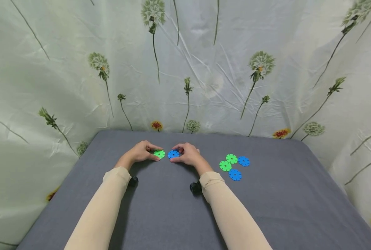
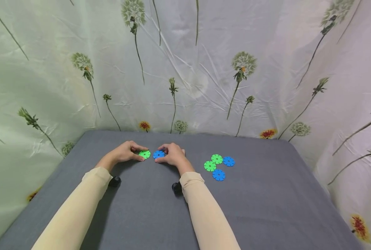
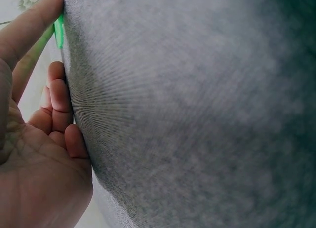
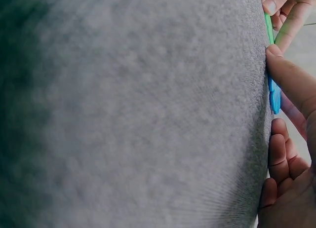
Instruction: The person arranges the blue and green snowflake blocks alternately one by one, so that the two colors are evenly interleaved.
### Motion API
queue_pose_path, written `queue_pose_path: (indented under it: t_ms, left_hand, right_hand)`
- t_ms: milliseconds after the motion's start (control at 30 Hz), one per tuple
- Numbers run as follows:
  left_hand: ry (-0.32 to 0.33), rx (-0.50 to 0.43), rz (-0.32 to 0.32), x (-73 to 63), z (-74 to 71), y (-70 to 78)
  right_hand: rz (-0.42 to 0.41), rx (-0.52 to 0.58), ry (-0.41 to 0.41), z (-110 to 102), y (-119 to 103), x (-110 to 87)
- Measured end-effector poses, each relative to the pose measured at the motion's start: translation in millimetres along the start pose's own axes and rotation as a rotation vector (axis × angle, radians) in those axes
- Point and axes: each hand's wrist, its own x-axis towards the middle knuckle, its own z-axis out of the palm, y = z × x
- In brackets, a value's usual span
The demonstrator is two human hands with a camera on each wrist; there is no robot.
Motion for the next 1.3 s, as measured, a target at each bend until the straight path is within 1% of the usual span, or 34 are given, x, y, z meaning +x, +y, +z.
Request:
queue_pose_path:
  t_ms: [267, 500, 1000, 1300]
  left_hand:
    - [-0.006, -0.005, -0.002, -1.0, -0.2, -2.0]
    - [-0.005, -0.011, -0.004, -0.2, -0.3, -4.0]
    - [-0.007, -0.008, 0.004, 0.3, -0.7, -1.5]
    - [-0.008, -0.004, 0.007, 1.7, -0.1, -1.0]
  right_hand:
    - [-0.013, 0.020, -0.013, 1.6, 0.8, -1.6]
    - [-0.020, 0.010, -0.014, 2.0, 1.9, -0.6]
    - [-0.023, 0.031, -0.023, 1.6, 4.5, 0.3]
    - [-0.029, 0.018, -0.019, 1.4, 5.1, -0.8]
